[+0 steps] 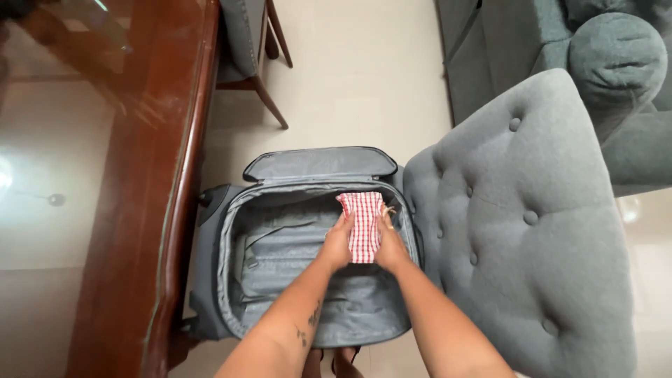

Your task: The person folds several pieces of clothing on a dining table and places them into an open suitcase. They fold a red-and-white checkered cloth, a green floral shirt, and a white floral shirt, then put the folded items into the suitcase.

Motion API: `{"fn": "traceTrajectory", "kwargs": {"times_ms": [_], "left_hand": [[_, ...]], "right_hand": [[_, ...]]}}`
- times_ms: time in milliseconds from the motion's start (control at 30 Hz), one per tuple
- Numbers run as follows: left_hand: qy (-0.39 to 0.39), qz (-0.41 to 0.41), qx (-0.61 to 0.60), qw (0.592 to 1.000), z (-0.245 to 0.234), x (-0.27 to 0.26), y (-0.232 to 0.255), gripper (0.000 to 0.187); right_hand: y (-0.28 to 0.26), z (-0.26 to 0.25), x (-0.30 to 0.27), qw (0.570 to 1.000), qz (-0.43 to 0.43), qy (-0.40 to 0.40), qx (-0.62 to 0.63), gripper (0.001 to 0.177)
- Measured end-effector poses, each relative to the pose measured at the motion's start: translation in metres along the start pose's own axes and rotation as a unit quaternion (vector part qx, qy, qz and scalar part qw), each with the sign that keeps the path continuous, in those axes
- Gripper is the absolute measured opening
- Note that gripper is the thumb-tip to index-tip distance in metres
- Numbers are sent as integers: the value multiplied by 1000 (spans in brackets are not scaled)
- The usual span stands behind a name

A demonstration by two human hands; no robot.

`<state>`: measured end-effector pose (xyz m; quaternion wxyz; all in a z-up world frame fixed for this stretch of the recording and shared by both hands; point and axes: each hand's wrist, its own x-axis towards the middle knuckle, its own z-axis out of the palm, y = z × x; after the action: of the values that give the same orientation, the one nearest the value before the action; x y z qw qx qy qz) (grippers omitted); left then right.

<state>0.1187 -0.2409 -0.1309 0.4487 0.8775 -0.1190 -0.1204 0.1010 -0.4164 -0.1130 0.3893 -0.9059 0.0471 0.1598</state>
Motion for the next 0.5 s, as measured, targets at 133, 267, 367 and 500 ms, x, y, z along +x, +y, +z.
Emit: {"fn": "traceTrajectory", "kwargs": {"times_ms": [133,267,367,500], "left_hand": [[42,12,-28,999,34,-1,-30,94],[11,-60,-4,998,57,-5,-47,95],[-31,-129,10,991,63,0,-50,99],[-17,-127,-20,992,57,2,-54,99]], "right_hand": [[30,23,14,998,-30,34,-49,96],[25,25,18,989,59,-59,-123,107],[23,20,28,979,139,-93,-119,126],[32,36,38,984,155,-45,-72,118]]}}
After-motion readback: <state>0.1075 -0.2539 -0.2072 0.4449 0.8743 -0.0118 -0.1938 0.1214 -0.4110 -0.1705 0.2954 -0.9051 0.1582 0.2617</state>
